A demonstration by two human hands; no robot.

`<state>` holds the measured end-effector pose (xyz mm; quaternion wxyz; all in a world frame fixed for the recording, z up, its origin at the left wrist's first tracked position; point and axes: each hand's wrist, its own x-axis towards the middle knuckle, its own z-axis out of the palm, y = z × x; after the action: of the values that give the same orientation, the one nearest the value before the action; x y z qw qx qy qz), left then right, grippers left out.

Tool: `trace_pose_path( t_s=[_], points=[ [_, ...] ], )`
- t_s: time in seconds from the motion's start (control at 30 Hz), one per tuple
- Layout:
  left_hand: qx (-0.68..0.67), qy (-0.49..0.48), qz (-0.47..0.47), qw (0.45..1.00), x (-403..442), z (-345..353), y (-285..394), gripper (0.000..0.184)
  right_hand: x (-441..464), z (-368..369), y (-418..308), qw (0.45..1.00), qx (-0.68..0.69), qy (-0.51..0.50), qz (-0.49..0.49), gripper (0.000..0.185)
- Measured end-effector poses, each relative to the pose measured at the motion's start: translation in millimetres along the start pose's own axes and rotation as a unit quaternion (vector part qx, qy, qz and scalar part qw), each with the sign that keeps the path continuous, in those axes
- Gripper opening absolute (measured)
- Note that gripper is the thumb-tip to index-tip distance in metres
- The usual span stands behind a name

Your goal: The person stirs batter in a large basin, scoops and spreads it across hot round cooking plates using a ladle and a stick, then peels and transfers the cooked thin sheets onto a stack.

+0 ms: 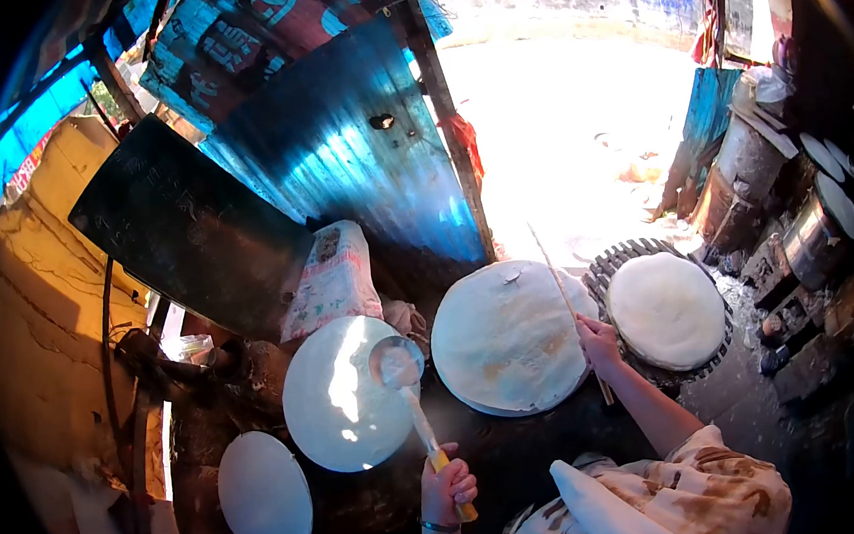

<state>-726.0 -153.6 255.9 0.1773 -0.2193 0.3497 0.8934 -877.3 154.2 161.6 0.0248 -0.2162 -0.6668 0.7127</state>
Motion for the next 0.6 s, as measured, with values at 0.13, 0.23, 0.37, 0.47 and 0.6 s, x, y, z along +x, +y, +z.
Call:
trace_pose_path(
  t_s=[0.13,0.23,0.37,0.47,0.6],
  points=[
    [0.149,0.029,-0.04,0.988,102,82,-25,0.026,16,-41,-7,1.0,-0.005,0.028,0.008,0.035],
    [0.273,0.069,-0.013,0.959,183,105,-63,0.029,33,-55,-4,0.999,-0.036,0.029,-0.001,0.034],
    [0.49,0.149,0.084,0.855,236,111,-95,0.029,56,-44,8,0.974,-0.206,-0.013,-0.097,0.034],
    [0.459,0.178,0.068,0.868,241,105,-110,0.029,57,-31,12,0.942,-0.302,-0.073,-0.13,0.025],
    [0.312,0.157,0.02,0.937,229,107,-112,0.028,43,-29,1,0.905,-0.408,-0.112,-0.048,0.022]
  ],
)
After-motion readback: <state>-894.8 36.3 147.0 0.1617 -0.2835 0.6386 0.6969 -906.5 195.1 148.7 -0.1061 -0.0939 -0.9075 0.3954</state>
